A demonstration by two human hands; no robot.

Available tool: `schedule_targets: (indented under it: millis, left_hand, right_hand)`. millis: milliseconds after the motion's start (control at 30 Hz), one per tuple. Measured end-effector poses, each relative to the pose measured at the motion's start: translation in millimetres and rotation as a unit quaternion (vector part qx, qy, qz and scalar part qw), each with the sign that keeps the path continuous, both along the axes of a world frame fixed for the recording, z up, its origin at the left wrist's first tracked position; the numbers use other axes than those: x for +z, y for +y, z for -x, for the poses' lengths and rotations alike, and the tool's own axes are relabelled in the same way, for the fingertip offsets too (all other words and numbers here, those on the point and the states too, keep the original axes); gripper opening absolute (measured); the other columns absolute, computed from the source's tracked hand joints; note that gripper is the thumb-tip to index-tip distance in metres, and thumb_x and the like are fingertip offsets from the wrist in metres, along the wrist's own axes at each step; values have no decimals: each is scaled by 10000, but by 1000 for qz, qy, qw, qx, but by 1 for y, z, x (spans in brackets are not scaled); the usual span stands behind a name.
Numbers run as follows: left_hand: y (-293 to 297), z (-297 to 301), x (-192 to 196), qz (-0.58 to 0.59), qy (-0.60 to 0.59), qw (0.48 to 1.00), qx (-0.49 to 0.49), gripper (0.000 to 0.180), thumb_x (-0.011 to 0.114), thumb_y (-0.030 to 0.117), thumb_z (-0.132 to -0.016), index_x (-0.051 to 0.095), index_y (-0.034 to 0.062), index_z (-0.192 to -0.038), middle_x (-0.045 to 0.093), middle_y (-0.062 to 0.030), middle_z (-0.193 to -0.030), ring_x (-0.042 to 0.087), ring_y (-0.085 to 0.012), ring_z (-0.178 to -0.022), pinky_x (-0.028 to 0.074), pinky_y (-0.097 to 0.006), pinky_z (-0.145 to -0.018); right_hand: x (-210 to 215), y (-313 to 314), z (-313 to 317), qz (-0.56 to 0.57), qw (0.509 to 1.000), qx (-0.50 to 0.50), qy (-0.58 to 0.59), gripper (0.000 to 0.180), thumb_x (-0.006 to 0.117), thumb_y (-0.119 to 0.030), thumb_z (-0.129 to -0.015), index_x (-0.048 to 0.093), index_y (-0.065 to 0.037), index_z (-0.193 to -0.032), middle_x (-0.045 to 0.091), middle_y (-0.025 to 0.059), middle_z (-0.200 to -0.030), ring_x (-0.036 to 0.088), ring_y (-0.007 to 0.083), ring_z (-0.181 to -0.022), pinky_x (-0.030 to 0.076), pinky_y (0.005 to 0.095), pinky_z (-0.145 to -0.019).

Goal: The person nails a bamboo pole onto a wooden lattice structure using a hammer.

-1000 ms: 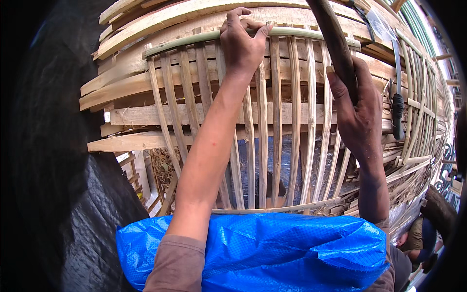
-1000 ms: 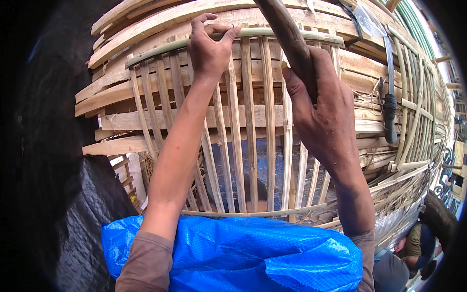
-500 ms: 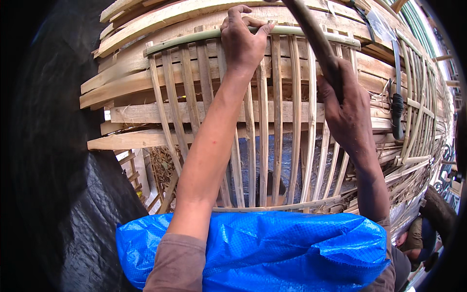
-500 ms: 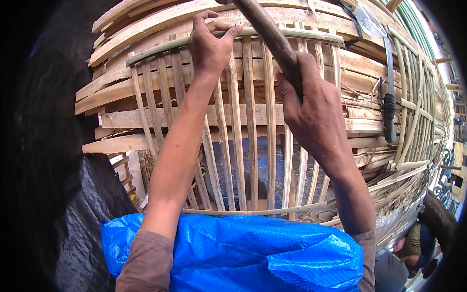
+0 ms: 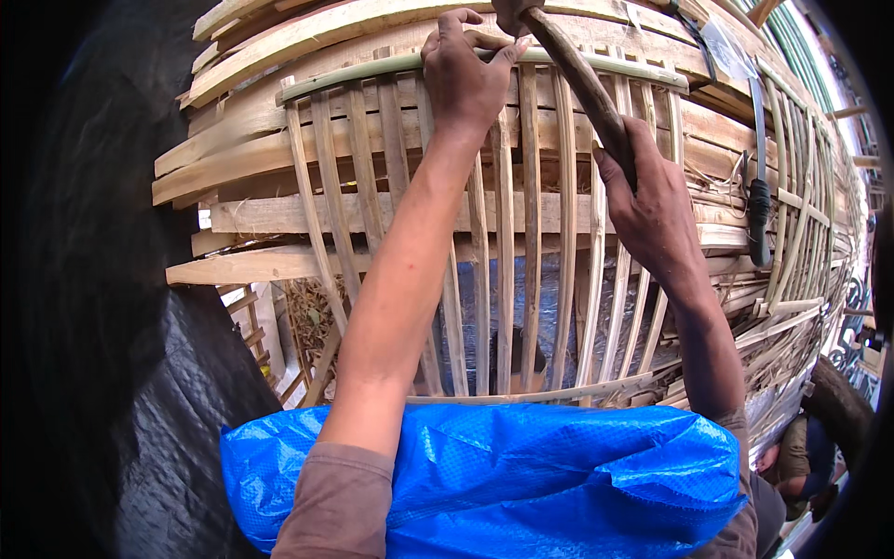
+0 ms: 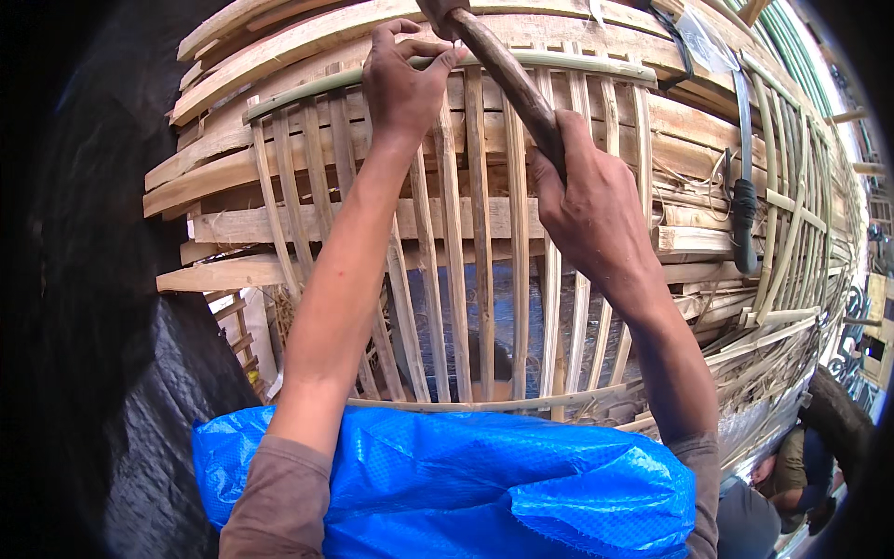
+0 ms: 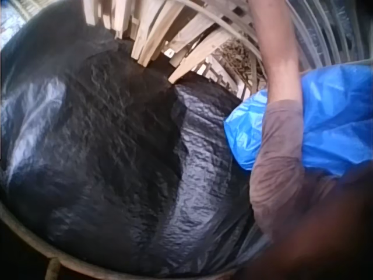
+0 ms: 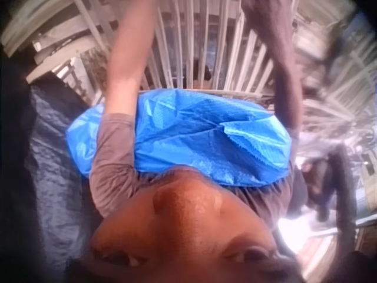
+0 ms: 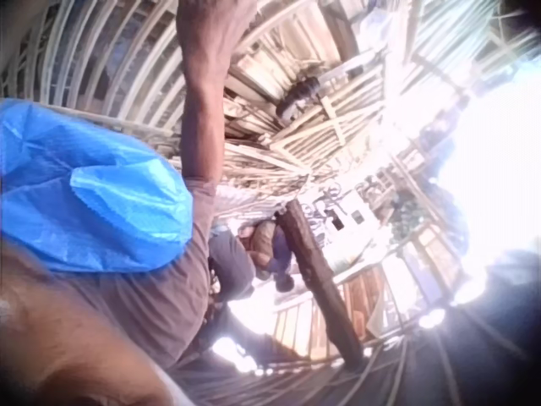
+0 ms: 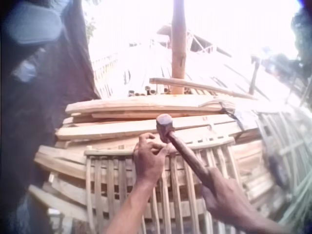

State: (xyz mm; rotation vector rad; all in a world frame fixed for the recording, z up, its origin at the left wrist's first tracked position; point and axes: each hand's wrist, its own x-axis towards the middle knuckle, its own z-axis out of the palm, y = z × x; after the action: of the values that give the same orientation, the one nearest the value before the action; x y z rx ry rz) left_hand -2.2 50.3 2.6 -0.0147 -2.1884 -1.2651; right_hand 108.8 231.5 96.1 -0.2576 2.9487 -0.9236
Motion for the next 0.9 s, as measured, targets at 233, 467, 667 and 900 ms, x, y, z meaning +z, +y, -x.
schedule_targets:
  millis: [233,467,667,900]
  left_hand:
    - [-10,11,-9,48,46,998,-17,428,847,238,-765,580,57,-1046,756,-68,-828,717,-206,-774,517,-336,-756]
    - [-9,12,-4,-12,13,999,-31,372,855,177,-723,607,51,-969,750,-37,-771,670,-272,-820,472,-388,-857]
    - [-9,13,-2,-14,13,1000,-24,381,863,188,-713,606,28,-946,746,-41,-765,661,-274,-818,480,-389,-834]
    - [-7,13,-2,-22,-21,999,-13,408,873,214,-709,614,18,-956,738,-42,-761,634,-272,-938,477,-406,-864]
  right_hand:
    - [-6,4,-3,28,999,-19,-11,266,563,-170,-985,486,-11,-1184,623,265,-745,643,425,-686,445,496,-619]
    - [1,1,-9,74,996,-10,54,280,575,-164,-980,483,-14,-1197,621,251,-730,636,420,-658,450,479,-603]
    - [7,0,0,74,997,0,17,257,563,-195,-993,497,-29,-1178,614,238,-693,642,384,-632,449,466,-582]
    - [12,-5,0,117,987,1,114,213,573,-187,-990,513,-49,-1142,578,152,-629,575,277,-534,421,414,-527]
